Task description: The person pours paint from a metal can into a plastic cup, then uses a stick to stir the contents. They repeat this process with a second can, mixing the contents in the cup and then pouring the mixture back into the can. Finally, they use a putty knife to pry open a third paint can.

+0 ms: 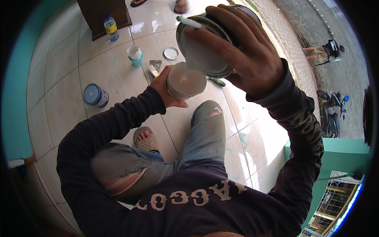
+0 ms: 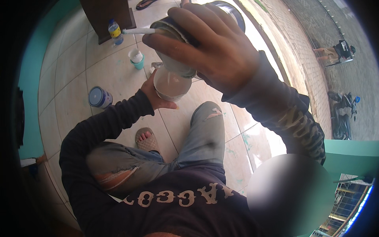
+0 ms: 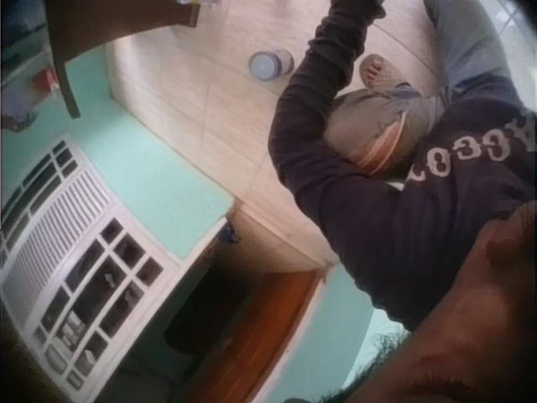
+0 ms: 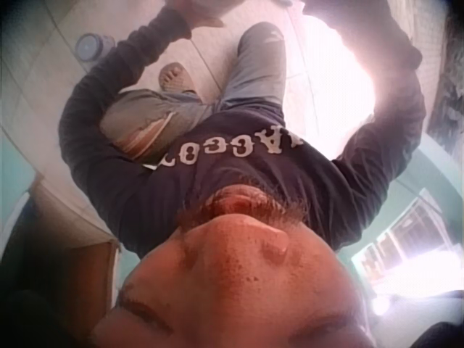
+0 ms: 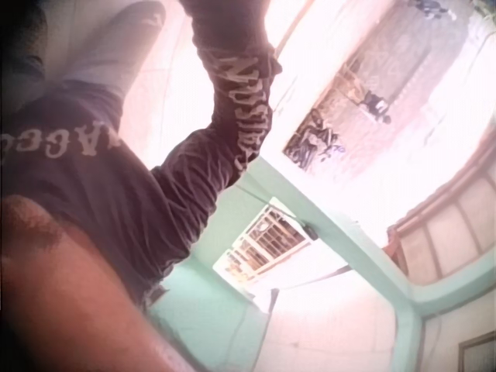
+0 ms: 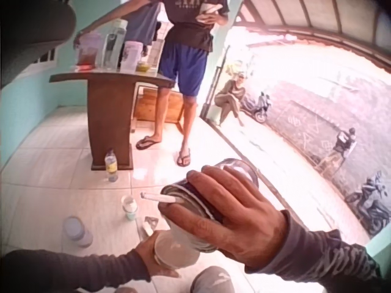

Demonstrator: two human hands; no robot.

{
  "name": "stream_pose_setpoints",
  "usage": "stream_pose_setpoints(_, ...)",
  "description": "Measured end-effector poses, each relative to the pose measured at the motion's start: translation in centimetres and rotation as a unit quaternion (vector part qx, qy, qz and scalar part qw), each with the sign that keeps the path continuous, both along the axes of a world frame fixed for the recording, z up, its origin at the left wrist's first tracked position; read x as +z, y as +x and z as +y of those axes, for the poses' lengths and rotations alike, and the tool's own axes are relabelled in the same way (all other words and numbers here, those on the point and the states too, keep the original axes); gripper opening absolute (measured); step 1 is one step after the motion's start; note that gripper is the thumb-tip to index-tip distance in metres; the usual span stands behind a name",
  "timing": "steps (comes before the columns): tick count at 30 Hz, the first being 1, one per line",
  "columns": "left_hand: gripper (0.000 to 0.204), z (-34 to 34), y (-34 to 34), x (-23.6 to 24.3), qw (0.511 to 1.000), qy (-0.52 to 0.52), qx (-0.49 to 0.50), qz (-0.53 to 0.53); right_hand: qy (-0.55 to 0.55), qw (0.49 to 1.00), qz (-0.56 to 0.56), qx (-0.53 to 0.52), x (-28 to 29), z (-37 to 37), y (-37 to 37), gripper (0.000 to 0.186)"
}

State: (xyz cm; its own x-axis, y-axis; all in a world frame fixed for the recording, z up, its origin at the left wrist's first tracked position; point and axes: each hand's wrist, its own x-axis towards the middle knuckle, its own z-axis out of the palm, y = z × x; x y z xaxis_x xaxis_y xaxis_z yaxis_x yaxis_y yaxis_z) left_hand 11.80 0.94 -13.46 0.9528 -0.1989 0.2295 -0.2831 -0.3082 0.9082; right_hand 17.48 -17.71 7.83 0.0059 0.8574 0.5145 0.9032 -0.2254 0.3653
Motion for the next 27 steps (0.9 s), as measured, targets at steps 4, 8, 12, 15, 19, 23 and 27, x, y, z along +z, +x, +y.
stream_pose_setpoints(4, 0.107, 0.1, 0.0, -0.2, 1.000, 0.007, 0.001, 0.002, -0.008, 1.000, -0.011, 0.000, 0.1, -0.1, 0.3, 0.046)
stream_pose_setpoints(8, 0.108, 0.0, 0.1, -0.1, 1.000, 0.007, 0.002, -0.009, -0.012, 0.998, -0.060, 0.012, 0.2, -0.2, 0.4, 0.047)
stream_pose_setpoints(12, 0.107, 0.2, 0.2, -0.3, 1.000, 0.014, 0.004, -0.021, -0.020, 0.999, -0.033, -0.009, 0.7, -0.8, -0.2, 0.050)
stream_pose_setpoints(15, 0.107, 0.2, 0.3, -0.6, 0.999, 0.001, -0.006, -0.031, -0.039, 0.998, -0.020, -0.038, 0.9, -1.4, -0.3, 0.053)
stream_pose_setpoints(19, 0.107, 0.2, 0.1, -0.2, 1.000, -0.001, -0.003, -0.002, -0.001, 0.999, -0.042, 0.001, 0.7, -1.1, 0.7, 0.056)
stream_pose_setpoints(23, 0.107, 0.2, 0.2, -0.4, 1.000, 0.001, -0.011, -0.001, -0.007, 0.994, -0.104, 0.016, 0.3, -1.1, 2.1, 0.060)
stream_pose_setpoints(27, 0.109, 0.2, 0.3, -0.6, 1.000, 0.006, -0.007, -0.027, -0.017, 0.992, -0.116, 0.035, 0.5, -0.6, 2.6, 0.067)
